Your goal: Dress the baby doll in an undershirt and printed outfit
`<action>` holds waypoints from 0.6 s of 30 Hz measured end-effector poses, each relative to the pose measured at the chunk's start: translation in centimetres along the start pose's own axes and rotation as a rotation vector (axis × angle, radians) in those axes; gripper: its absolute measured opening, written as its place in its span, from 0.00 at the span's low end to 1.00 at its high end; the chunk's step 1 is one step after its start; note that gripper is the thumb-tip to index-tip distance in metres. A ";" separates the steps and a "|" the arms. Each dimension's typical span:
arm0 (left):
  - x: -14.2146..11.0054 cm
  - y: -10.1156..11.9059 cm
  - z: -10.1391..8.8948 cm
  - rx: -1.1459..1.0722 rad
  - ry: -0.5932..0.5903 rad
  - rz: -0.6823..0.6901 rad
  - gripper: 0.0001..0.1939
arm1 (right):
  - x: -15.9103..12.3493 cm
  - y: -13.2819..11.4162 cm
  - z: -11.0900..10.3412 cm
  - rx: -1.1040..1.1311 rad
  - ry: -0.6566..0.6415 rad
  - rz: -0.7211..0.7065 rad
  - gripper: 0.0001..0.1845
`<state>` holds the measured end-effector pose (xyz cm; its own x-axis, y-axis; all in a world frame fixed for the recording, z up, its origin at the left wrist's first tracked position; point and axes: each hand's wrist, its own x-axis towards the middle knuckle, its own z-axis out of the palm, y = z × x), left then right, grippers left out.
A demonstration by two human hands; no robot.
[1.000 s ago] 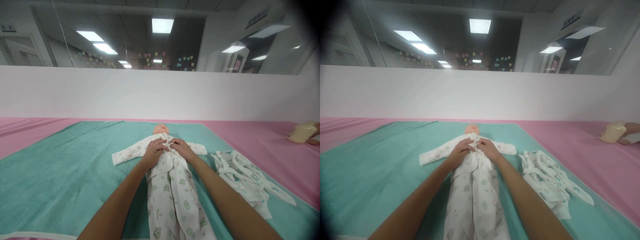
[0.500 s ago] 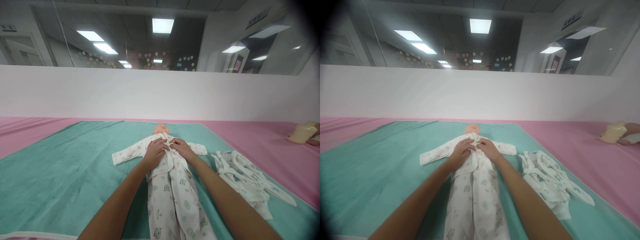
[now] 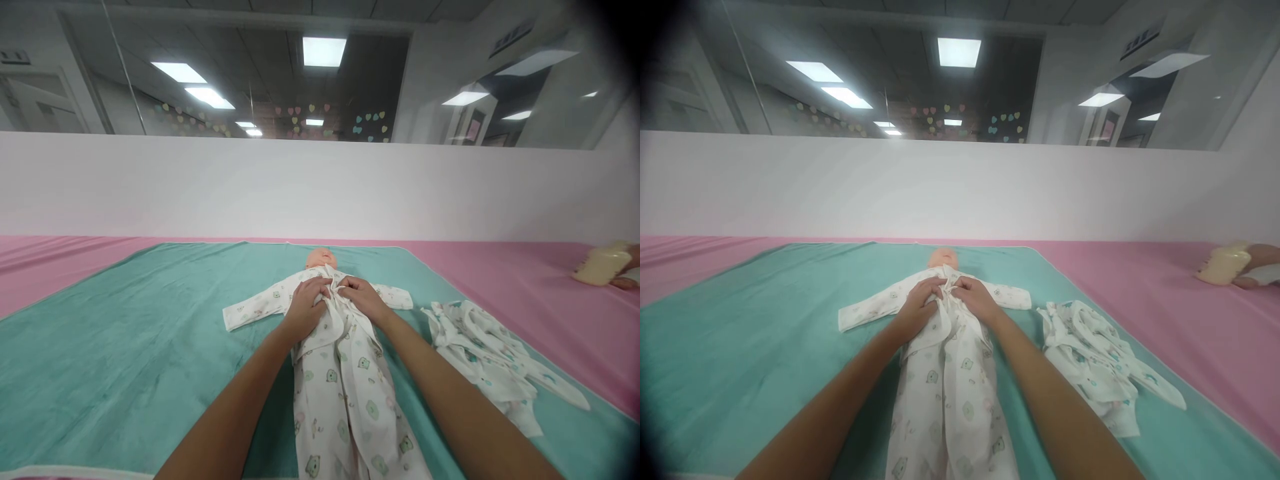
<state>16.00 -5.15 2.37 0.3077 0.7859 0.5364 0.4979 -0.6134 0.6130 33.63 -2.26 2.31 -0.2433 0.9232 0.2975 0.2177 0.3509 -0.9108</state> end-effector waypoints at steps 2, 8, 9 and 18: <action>0.0 0.1 0.0 -0.017 0.013 -0.008 0.09 | 0.0 0.1 0.0 0.012 0.011 0.004 0.08; -0.2 0.2 -0.1 -0.062 0.061 -0.044 0.07 | 0.2 0.5 -0.3 0.085 0.051 0.064 0.12; -0.2 0.2 -0.1 -0.067 0.062 -0.048 0.07 | 0.2 0.5 -0.3 0.090 0.059 0.072 0.13; -0.1 0.1 -0.2 -0.112 0.057 -0.062 0.07 | 0.4 1.7 -0.6 0.194 0.169 0.142 0.20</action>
<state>15.87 -5.36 2.50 0.2313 0.8186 0.5257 0.4201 -0.5714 0.7049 34.49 -1.19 1.02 -0.0594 0.9797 0.1916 0.0492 0.1946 -0.9797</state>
